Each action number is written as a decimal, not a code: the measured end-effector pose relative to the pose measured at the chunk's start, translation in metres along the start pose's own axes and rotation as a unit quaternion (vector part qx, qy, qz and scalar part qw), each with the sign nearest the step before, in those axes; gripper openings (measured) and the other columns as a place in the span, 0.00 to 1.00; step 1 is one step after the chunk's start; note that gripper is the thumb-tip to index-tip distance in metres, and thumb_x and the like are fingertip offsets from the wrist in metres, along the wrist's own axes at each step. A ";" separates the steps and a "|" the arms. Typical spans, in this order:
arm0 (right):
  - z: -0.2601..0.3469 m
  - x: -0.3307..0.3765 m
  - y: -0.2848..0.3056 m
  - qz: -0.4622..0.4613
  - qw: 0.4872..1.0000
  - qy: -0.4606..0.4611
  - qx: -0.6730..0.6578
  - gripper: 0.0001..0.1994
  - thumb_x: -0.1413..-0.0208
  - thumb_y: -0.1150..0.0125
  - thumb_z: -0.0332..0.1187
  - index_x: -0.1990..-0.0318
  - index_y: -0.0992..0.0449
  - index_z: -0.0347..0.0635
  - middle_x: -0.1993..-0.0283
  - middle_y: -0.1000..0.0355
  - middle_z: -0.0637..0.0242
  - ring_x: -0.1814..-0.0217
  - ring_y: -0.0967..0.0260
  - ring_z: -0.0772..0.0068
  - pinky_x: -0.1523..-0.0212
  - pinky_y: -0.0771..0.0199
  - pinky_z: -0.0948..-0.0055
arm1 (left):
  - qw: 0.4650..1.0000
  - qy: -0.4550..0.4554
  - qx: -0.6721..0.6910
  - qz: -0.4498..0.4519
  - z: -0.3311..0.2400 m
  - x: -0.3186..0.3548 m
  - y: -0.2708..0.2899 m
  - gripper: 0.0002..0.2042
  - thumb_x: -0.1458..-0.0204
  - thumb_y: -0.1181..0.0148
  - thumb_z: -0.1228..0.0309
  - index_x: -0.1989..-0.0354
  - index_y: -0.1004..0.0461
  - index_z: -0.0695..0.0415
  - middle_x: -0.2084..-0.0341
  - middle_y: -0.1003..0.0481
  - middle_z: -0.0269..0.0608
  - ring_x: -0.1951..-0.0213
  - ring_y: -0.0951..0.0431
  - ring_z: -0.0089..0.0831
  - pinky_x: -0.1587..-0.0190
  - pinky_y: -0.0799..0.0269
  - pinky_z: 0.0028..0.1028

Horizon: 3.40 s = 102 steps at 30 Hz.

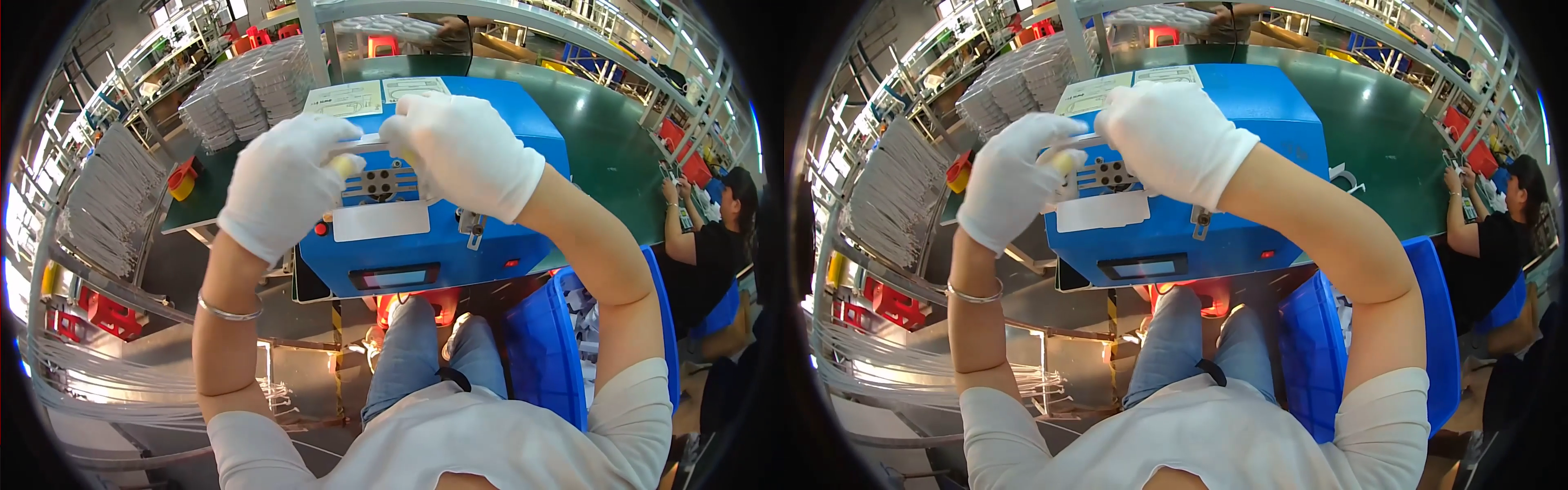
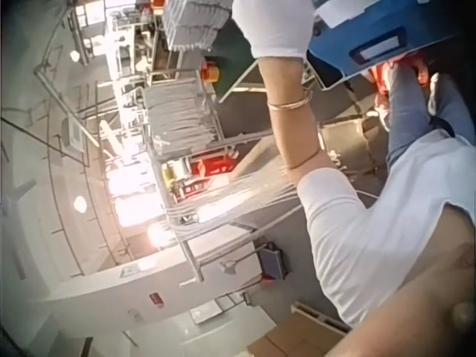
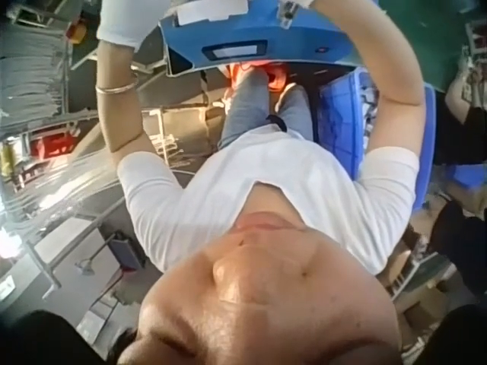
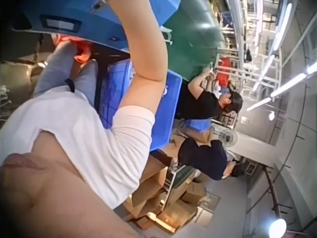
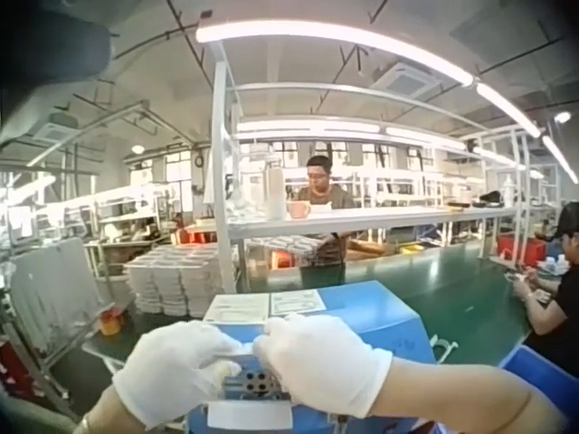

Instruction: Using an assembly machine to process white plastic components and wires on a factory production line.

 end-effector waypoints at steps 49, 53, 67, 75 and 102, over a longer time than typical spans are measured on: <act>-0.030 -0.010 -0.053 0.187 0.796 -0.276 -0.505 0.11 0.43 0.42 0.37 0.66 0.28 0.36 0.72 0.31 0.66 0.68 0.31 0.77 0.64 0.28 0.77 | 0.999 -0.005 0.032 -0.040 0.021 0.005 -0.015 0.06 0.56 0.39 0.73 0.70 0.29 0.58 0.74 0.25 0.49 0.69 0.24 0.46 0.65 0.29 0.39; -0.023 -0.012 -0.037 0.100 0.896 -0.191 -0.388 0.14 0.43 0.42 0.42 0.64 0.29 0.39 0.67 0.27 0.66 0.67 0.31 0.79 0.62 0.29 0.78 | 0.990 -0.028 0.021 -0.134 0.012 0.016 0.004 0.08 0.57 0.39 0.75 0.67 0.27 0.58 0.72 0.25 0.48 0.69 0.24 0.45 0.66 0.29 0.39; -0.034 0.015 -0.045 0.165 0.818 -0.202 -0.513 0.21 0.45 0.40 0.38 0.46 0.30 0.38 0.59 0.29 0.67 0.56 0.33 0.78 0.52 0.31 0.77 | 0.811 0.266 0.377 -0.360 0.023 0.129 -0.050 0.17 0.37 0.57 0.60 0.52 0.33 0.61 0.80 0.30 0.33 0.83 0.35 0.15 0.77 0.37 0.14; -0.025 0.008 -0.042 0.145 0.854 -0.200 -0.458 0.12 0.41 0.49 0.28 0.51 0.30 0.38 0.68 0.30 0.69 0.73 0.33 0.82 0.72 0.27 0.79 | 0.646 0.224 0.719 -0.126 -0.008 0.090 -0.106 0.34 0.48 0.41 0.49 0.46 0.37 0.70 0.74 0.26 0.41 0.83 0.34 0.19 0.83 0.42 0.18; -0.282 0.497 -0.063 -0.279 0.478 -0.745 -0.372 0.24 0.44 0.42 0.42 0.46 0.36 0.36 0.49 0.35 0.50 0.53 0.31 0.59 0.51 0.27 0.62 | 0.559 0.364 0.547 0.506 -0.097 0.289 -0.263 0.26 0.48 0.43 0.76 0.38 0.39 0.59 0.49 0.29 0.45 0.60 0.27 0.22 0.54 0.32 0.21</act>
Point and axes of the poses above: each hand's wrist, its own x-axis away from the middle knuckle, its own y-axis out of the back of the hand, z = x × y, the point moved 8 cm from there along -x, towards the middle knuckle
